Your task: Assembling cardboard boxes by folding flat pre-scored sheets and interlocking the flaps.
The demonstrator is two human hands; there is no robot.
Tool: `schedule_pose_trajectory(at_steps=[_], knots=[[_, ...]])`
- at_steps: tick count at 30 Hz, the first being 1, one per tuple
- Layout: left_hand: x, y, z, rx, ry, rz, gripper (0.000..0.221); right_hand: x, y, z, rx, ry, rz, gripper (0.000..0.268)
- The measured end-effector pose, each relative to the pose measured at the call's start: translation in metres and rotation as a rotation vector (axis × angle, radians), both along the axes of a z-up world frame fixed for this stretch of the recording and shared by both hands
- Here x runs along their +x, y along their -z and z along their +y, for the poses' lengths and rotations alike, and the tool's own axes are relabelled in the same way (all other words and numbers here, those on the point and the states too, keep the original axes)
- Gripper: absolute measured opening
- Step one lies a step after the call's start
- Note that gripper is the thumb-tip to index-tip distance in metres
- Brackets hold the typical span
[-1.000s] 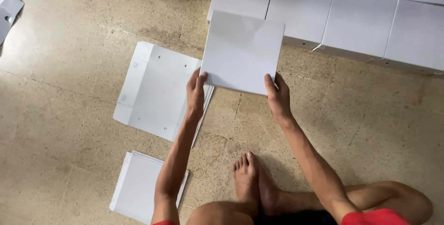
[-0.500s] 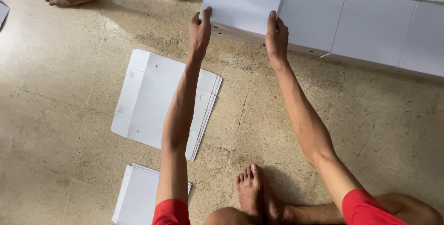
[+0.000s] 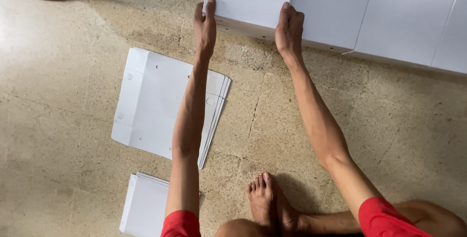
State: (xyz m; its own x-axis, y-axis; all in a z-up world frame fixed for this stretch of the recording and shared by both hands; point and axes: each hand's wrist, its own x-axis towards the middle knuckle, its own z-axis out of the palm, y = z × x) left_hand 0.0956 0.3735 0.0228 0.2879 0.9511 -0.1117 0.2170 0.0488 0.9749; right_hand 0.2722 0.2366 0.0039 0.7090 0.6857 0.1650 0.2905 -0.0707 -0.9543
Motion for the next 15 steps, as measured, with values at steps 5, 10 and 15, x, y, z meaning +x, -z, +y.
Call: schedule_pose_trajectory(at_steps=[5, 10, 15], knots=[[-0.001, 0.014, 0.004, 0.024, 0.002, -0.018, 0.067, -0.005, -0.005, -0.005, -0.074, 0.0, -0.054, 0.045], [-0.002, 0.008, -0.001, 0.005, 0.003, -0.022, 0.068, -0.004, -0.003, -0.004, 0.021, -0.012, -0.1, 0.046], [-0.003, 0.02, 0.001, 0.044, 0.033, -0.097, 0.068, 0.0, 0.005, -0.001, 0.044, -0.014, -0.108, 0.048]])
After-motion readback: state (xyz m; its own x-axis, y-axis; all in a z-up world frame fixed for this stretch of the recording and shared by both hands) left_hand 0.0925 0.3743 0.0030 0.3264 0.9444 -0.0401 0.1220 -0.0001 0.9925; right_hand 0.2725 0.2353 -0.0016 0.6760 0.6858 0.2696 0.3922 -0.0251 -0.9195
